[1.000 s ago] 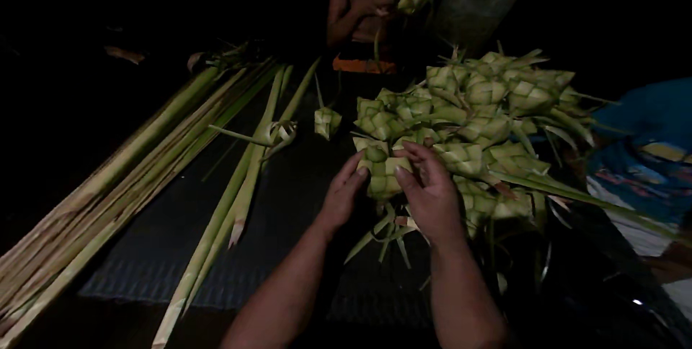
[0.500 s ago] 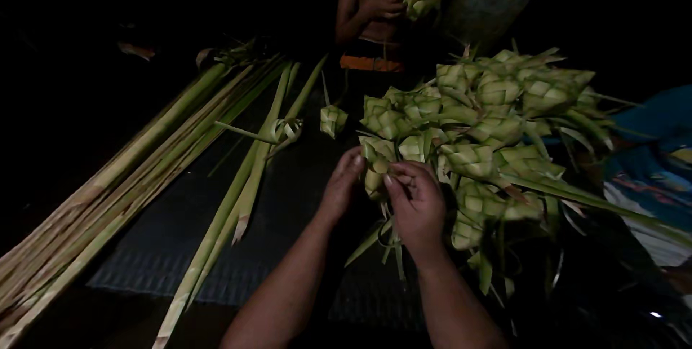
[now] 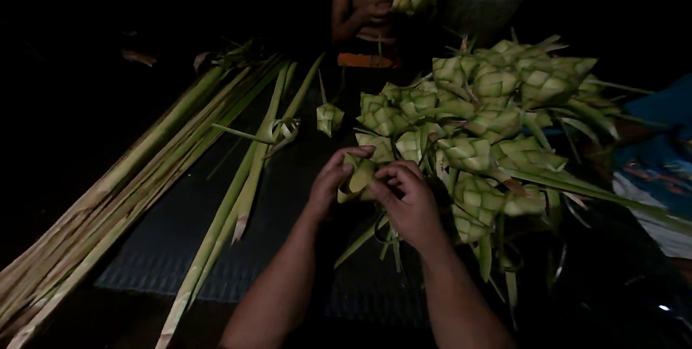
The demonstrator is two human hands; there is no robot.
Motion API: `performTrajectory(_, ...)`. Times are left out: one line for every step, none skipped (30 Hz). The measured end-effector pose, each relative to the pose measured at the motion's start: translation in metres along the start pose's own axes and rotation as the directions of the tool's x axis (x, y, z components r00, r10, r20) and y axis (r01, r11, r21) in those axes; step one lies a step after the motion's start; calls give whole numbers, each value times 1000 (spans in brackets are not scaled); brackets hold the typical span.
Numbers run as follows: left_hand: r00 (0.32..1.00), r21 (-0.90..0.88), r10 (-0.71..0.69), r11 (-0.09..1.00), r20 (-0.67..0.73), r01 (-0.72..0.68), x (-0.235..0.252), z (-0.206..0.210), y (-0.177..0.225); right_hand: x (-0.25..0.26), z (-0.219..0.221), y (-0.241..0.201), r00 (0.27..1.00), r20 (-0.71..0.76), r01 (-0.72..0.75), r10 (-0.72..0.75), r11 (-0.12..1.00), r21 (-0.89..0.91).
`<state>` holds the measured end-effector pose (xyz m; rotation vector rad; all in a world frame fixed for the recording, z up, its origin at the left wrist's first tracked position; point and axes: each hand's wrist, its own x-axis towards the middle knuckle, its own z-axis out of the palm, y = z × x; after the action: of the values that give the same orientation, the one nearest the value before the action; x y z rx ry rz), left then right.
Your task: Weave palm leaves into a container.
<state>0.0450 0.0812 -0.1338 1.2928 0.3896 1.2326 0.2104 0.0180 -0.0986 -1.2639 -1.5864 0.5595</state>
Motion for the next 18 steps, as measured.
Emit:
performTrajectory(999,15,26,1000,23,-26,1,-1,-3,0,0,0,1000,-16,-8,7,1000,-8)
performTrajectory(999,26,37,999,38,-38,1,-1,-3,0,1,-1,999,-28,-19,18,999,-32)
performTrajectory(999,49,33,998,33,-35,1,1,-1,0,0,-2,999,-34,-37,35,998,-54)
performTrajectory(999,71,27,997,27,-29,0,2,2,0,0,-2,998,-33,-53,51,996,-68)
performTrajectory(999,89,25,996,30,-27,0,2,4,0,-1,-2,998,-32,-57,55,996,-73)
performTrajectory(999,116,23,993,30,-26,0,3,5,0,-1,-1,999,-28,-48,46,996,-73)
performTrajectory(1000,141,22,990,21,-25,0,3,6,0,-2,1,999,-20,-38,37,997,-69)
performTrajectory(1000,167,21,986,4,-22,0,4,7,0,-2,2,1000,-8,-31,30,998,-55)
performTrajectory(1000,195,20,981,-18,-17,0,5,7,0,-2,4,1000,4,-24,24,999,-43)
performTrajectory(999,213,19,977,-43,-10,0,5,7,0,-2,4,999,20,-28,28,999,-34)
performTrajectory(998,217,20,976,-60,-6,0,4,7,0,-2,4,999,37,-36,37,999,-26)
performTrajectory(997,207,21,978,-74,-5,-1,4,6,0,-2,4,998,45,-39,40,999,-25)
performTrajectory(996,190,24,982,-81,-8,-1,3,5,0,-2,4,998,52,-40,41,999,-27)
performTrajectory(996,173,29,985,-84,-14,-1,2,3,1,-3,3,997,56,-42,43,999,-27)
performTrajectory(996,159,32,987,-89,-18,-1,1,2,1,-4,3,997,63,-45,47,999,-29)
performTrajectory(994,135,33,991,-100,-19,-1,1,1,1,-5,3,996,69,-46,48,998,-35)
performTrajectory(991,94,20,996,-131,-8,-1,2,0,1,-6,3,996,73,-45,49,998,-46)
performTrajectory(984,54,-8,998,-179,18,0,4,1,1,-6,2,996,76,-41,45,997,-61)
